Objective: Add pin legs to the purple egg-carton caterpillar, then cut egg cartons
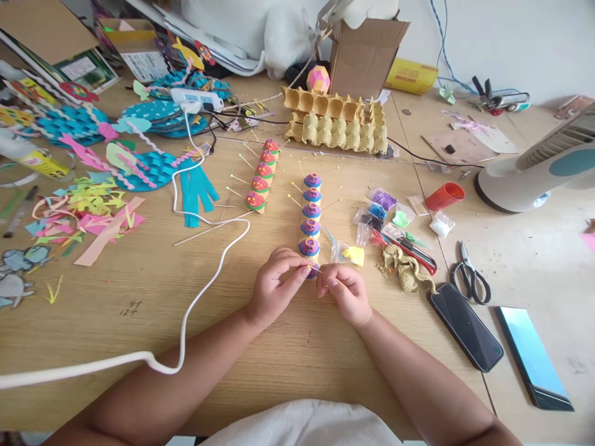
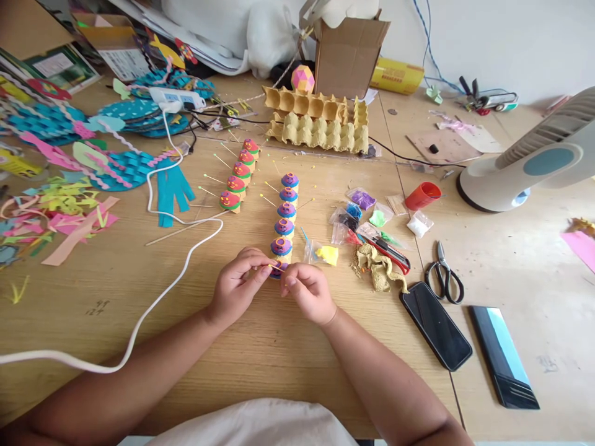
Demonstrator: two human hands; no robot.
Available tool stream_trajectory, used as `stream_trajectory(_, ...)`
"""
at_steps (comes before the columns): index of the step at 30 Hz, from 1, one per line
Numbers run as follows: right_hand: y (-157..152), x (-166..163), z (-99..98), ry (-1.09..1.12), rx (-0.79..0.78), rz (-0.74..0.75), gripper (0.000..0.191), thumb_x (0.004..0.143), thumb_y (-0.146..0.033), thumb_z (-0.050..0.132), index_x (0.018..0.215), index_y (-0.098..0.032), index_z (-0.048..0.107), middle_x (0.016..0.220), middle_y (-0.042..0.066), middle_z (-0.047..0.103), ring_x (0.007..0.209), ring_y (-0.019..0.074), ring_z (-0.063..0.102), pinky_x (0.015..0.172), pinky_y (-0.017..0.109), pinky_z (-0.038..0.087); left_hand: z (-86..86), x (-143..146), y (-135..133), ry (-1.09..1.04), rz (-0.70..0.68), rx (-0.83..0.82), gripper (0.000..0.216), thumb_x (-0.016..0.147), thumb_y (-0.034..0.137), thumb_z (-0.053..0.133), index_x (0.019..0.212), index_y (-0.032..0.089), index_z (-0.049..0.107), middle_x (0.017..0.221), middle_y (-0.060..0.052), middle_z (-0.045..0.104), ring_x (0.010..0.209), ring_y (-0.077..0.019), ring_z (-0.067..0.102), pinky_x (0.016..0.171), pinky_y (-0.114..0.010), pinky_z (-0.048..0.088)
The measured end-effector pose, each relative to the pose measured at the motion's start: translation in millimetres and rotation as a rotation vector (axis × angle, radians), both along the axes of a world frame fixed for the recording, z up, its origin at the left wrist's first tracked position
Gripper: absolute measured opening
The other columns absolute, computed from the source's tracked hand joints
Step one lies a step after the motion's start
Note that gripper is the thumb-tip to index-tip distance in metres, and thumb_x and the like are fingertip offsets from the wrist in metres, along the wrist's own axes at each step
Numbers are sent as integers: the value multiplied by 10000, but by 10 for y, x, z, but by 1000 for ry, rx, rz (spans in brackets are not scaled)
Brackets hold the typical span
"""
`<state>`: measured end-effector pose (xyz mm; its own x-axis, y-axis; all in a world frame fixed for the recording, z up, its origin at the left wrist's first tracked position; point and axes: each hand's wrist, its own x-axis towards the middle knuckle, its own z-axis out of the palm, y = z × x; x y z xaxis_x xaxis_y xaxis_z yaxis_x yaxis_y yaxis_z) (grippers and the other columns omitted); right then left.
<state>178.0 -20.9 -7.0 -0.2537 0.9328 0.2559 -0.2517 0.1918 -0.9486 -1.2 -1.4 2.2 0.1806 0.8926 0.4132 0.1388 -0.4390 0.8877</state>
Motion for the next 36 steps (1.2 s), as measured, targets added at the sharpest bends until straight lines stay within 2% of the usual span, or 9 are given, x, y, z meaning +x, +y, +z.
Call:
stream_trajectory(8,-2,-6,10,-54,-20,-1,384,1003,-440,556,707,-206,624,673,22,631,633,145,558,651,294,453,-9,-1,6,-66,-24,-70,81,946,252,677,887,217,721,862,-37,697,844,-176,617,812,-338,501)
stream_trajectory(12,-1,-6,4,-27,-25,5,366,1003,-421,563,717,-205,633,675,19,637,634,140,561,645,286,454,-41,-18,3,-134,-86,-140,82,948,247,677,961,236,757,891,-40,691,845,-168,601,786,-316,489)
stream_trajectory(16,-6,-3,-44,-9,-81,-1,381,988,-469,575,713,-208,618,667,21,639,624,148,560,621,289,449,-47,-30,-1,-186,-117,-169,166,981,294,623,1009,239,777,916,-60,700,908,-192,620,828,-340,503)
stream_trajectory(22,-11,2,-115,28,-138,-1,381,975,-494,586,723,-208,610,655,18,635,611,147,562,600,283,439,-15,-22,-5,-118,-53,-122,128,962,270,653,938,229,772,889,-49,715,860,-182,621,810,-334,494)
stream_trajectory(29,-13,-2,-97,31,-154,27,371,973,-488,597,732,-207,609,664,17,635,594,138,545,579,274,428,7,-19,-8,-51,3,-107,153,957,282,661,838,211,725,824,-35,700,814,-176,614,777,-330,482)
stream_trajectory(33,-9,2,-108,23,-178,44,372,968,-499,603,737,-207,599,664,15,642,590,135,548,580,271,429,-16,-23,-9,-68,2,-120,151,959,286,662,848,217,738,812,-30,698,793,-171,603,742,-320,462)
stream_trajectory(36,7,-8,-104,66,-206,42,376,959,-505,609,726,-213,571,641,5,631,566,132,537,572,272,426,-35,-26,-13,-131,-33,-138,182,988,300,620,897,226,760,863,-38,712,857,-183,625,804,-336,480)
